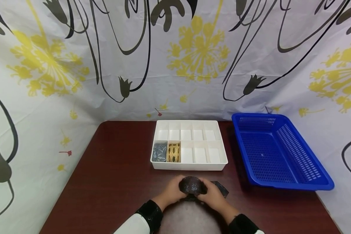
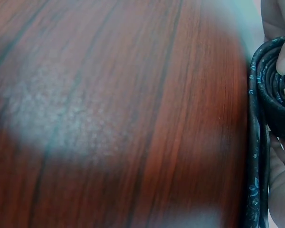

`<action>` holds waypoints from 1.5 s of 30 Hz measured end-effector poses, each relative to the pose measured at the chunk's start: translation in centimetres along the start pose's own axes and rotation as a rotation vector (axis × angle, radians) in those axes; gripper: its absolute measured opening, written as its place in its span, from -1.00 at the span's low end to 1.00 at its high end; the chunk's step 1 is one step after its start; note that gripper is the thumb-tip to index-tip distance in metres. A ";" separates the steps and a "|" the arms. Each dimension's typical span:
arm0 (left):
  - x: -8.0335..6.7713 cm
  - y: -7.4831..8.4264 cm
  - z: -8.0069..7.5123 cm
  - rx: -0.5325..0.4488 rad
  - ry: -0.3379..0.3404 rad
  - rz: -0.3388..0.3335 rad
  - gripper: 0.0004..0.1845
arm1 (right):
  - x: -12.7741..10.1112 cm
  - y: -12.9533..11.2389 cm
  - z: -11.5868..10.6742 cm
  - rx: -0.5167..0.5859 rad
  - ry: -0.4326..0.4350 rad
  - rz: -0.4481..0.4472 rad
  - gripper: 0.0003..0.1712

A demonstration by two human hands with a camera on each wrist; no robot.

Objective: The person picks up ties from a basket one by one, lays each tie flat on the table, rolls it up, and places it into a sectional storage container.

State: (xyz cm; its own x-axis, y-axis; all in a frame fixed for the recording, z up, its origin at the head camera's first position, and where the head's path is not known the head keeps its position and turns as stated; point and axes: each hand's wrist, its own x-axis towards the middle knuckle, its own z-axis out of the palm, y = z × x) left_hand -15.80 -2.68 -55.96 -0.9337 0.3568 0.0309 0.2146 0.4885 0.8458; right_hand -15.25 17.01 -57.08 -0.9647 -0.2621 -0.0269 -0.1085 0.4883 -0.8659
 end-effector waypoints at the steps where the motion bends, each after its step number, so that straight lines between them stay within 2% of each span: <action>1: 0.0 0.1 -0.1 0.018 -0.002 0.009 -0.46 | 0.0 0.0 0.0 -0.001 -0.001 -0.002 -0.28; 7: 0.6 0.8 -0.6 0.195 -0.052 0.072 -0.64 | -0.1 0.1 0.0 0.002 -0.004 -0.016 -0.25; 10: 1.0 1.7 -0.9 0.332 -0.081 0.075 -0.71 | -0.2 0.0 -0.1 -0.013 0.007 -0.030 -0.23; 16: 1.4 3.9 -0.8 0.659 -0.120 -0.020 -0.75 | -0.4 -0.4 -0.1 -0.026 0.019 -0.048 -0.24; 20: 1.4 4.7 -0.4 0.750 -0.131 -0.065 -0.73 | -0.4 -0.2 0.1 -0.029 0.017 -0.041 -0.24; 23: 1.3 4.8 -0.2 0.734 -0.126 -0.072 -0.67 | -0.5 0.0 0.2 -0.027 0.016 -0.020 -0.24; 26: 1.1 4.3 -0.2 0.665 -0.107 -0.047 -0.59 | -0.5 0.1 0.3 -0.017 0.024 -0.010 -0.25; 31: 1.0 2.5 0.0 0.398 -0.063 0.010 -0.44 | -0.6 0.2 0.4 -0.012 0.040 -0.016 -0.26; 35: 0.6 0.9 0.1 0.207 -0.047 0.026 -0.32 | -0.7 0.1 0.5 -0.011 0.038 -0.019 -0.26; 39: 0.2 0.1 -0.1 0.062 -0.053 0.047 -0.36 | -0.7 0.1 0.5 -0.008 0.032 -0.018 -0.26; 42: 0.1 -0.1 -0.2 0.054 -0.056 0.071 -0.48 | -0.6 0.2 0.5 -0.007 0.026 -0.015 -0.27; 45: 0.3 0.4 -0.2 0.181 -0.055 0.082 -0.62 | -0.7 0.3 0.5 -0.009 0.024 -0.009 -0.27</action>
State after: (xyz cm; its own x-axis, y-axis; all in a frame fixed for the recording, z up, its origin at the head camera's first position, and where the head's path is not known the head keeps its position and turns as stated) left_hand -16.03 -2.55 -55.56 -0.8949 0.4418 0.0629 0.3423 0.5890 0.7320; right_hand -14.50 16.90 -57.58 -0.9690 -0.2468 -0.0067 -0.1197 0.4936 -0.8614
